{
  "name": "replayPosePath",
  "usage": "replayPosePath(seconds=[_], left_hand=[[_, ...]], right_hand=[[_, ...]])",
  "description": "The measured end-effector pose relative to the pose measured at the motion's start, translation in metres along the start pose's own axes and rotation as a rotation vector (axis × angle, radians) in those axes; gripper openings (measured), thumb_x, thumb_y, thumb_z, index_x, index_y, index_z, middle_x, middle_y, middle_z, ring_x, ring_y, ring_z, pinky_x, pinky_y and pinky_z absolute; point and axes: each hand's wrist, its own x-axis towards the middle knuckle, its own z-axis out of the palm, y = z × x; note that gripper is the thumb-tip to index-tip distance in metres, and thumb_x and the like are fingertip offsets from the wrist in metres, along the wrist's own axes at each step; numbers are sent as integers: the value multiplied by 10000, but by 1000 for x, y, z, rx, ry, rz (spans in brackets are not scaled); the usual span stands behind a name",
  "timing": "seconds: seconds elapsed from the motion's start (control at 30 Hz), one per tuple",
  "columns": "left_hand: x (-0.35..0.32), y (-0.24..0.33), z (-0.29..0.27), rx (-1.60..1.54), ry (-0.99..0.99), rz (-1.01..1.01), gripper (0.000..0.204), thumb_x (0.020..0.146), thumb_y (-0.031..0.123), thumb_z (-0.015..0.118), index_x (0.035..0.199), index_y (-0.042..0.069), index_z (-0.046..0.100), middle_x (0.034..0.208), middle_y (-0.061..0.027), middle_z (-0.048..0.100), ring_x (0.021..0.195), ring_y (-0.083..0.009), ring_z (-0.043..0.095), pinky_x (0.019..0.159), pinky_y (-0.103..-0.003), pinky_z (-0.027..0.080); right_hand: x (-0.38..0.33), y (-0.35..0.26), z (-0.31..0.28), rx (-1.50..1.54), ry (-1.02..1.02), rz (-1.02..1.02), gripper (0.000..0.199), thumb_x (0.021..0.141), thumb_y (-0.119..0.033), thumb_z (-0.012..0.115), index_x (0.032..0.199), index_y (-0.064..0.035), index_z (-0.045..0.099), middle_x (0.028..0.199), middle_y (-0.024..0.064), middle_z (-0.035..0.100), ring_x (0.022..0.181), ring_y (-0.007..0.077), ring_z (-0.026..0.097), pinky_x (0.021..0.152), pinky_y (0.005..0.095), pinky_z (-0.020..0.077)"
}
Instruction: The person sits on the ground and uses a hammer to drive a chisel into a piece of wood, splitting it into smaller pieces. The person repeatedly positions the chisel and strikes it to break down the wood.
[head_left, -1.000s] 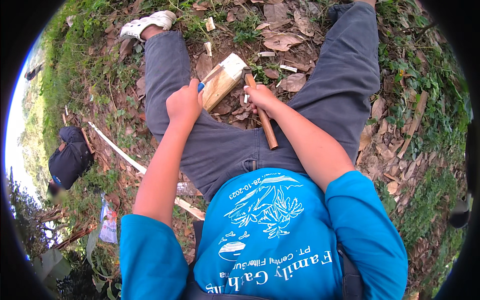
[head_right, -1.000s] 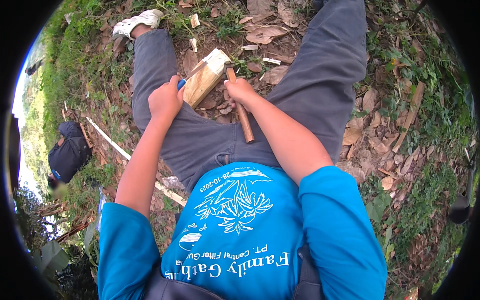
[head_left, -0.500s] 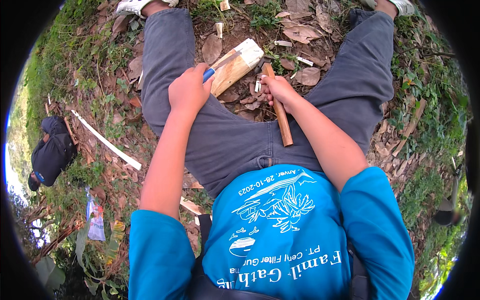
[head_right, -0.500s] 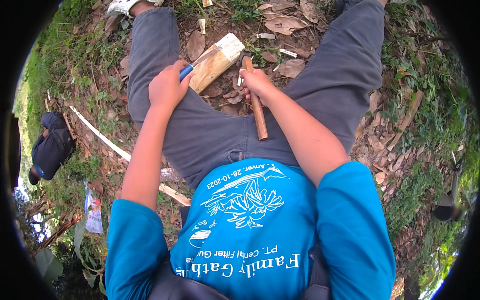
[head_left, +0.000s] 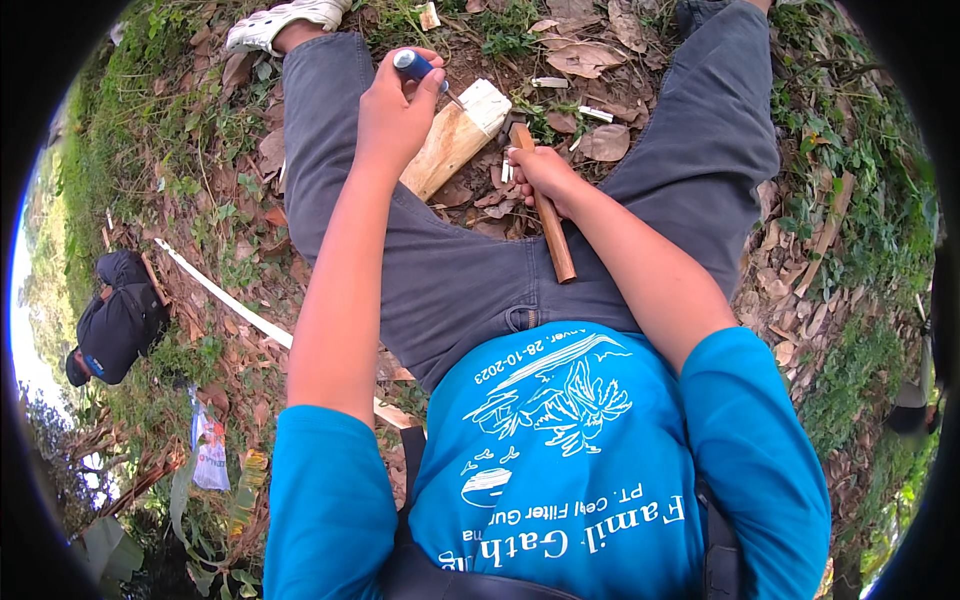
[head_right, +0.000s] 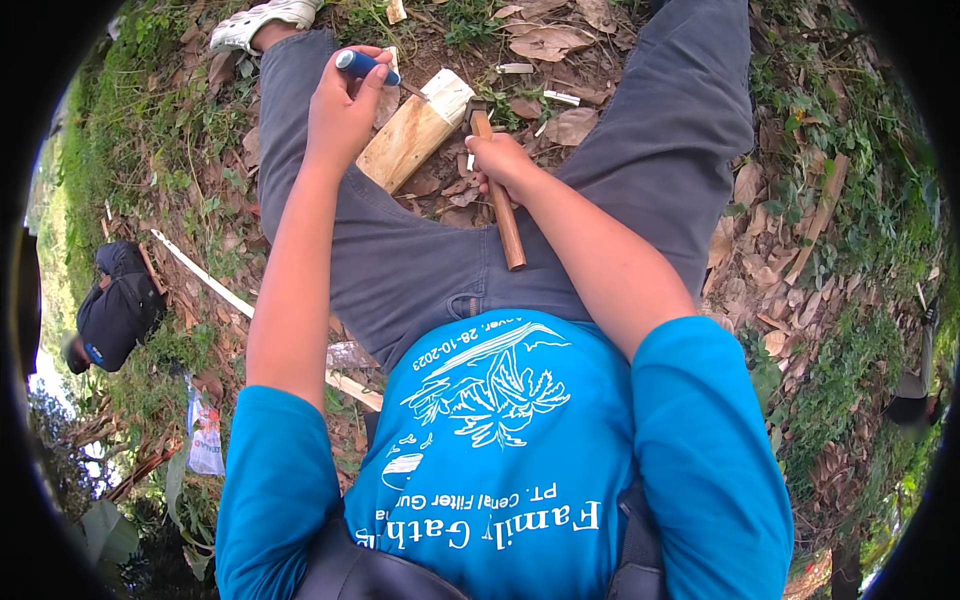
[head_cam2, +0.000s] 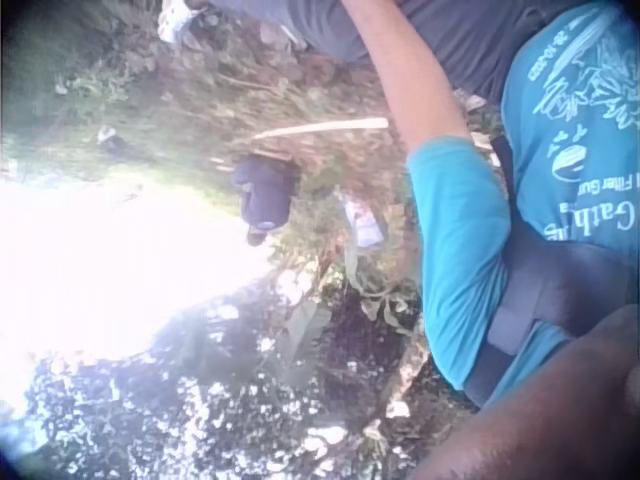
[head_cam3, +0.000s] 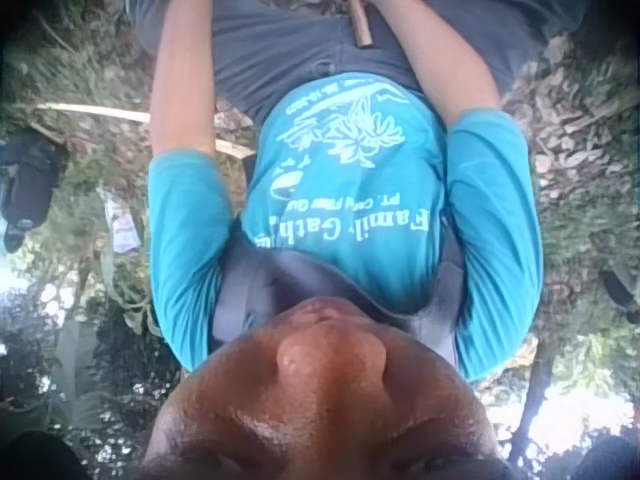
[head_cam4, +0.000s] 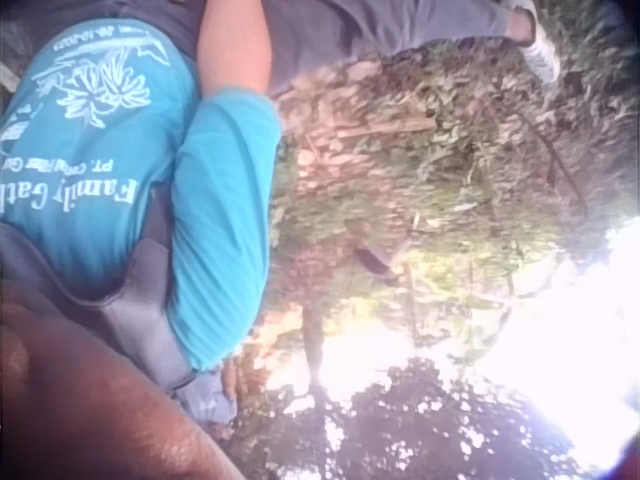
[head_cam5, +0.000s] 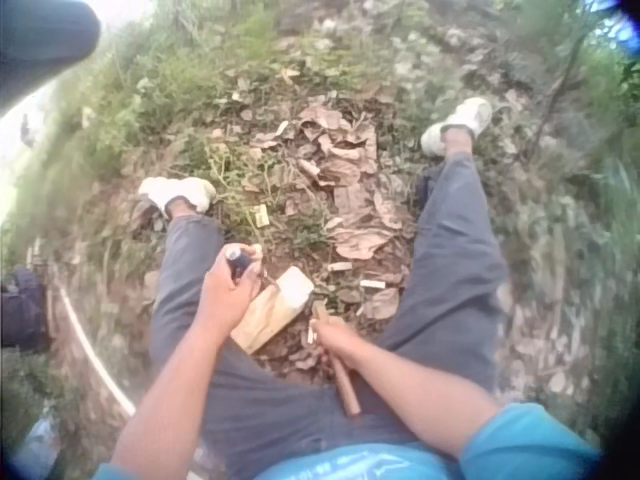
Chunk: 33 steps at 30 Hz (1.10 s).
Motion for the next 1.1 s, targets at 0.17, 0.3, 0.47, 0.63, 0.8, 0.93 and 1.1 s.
replayPosePath(seconds=[0.17,0.3,0.47,0.63,0.8,0.93,1.1], left_hand=[[13,-20,7,-553,181,-241,180,927,-10,559,1103,13,529,1004,-127,688,1023,-223,682,910,-374,543],[16,-35,-5,-1015,317,-377,170,860,-25,530,1017,36,506,851,-95,592,883,-249,640,933,-466,520],[33,-23,-20,-1167,398,-235,102,905,70,550,969,77,470,759,-67,536,753,-222,560,925,-483,509],[13,43,2,-611,165,71,249,991,254,647,1086,73,504,937,-95,613,929,-239,615,973,-425,478],[-61,61,59,278,-156,525,682,903,525,716,1381,117,451,1418,-185,416,1303,-339,425,1120,-500,312],[-70,21,61,338,-170,350,1015,774,566,815,1481,69,282,1505,-241,286,1411,-430,294,1166,-529,278],[-12,-94,25,726,-345,-101,996,821,413,815,1496,-74,268,1514,-317,366,1426,-421,375,1173,-467,355]], right_hand=[[4,2,-4,0,-1,16,328,1019,-339,534,956,-17,545,742,56,570,575,148,572,510,327,534],[2,1,-4,14,1,-2,334,1015,-335,540,979,-4,566,738,63,575,549,153,575,485,329,530],[-5,-4,-8,-27,-26,-25,436,999,-401,573,1008,35,577,770,89,615,510,148,557,470,308,521],[-44,-44,-9,169,-84,-177,654,972,-593,584,1067,54,560,845,112,678,524,102,554,443,254,480],[-58,-59,-9,517,-97,-407,598,935,-552,676,1154,-15,532,969,100,689,644,99,637,531,215,510],[-64,-64,-21,510,91,-386,275,965,-231,678,1104,-46,530,956,92,680,733,141,680,606,292,571],[-39,-62,-40,686,250,-355,241,973,-202,644,1091,-23,534,945,112,702,691,168,673,588,305,561]])
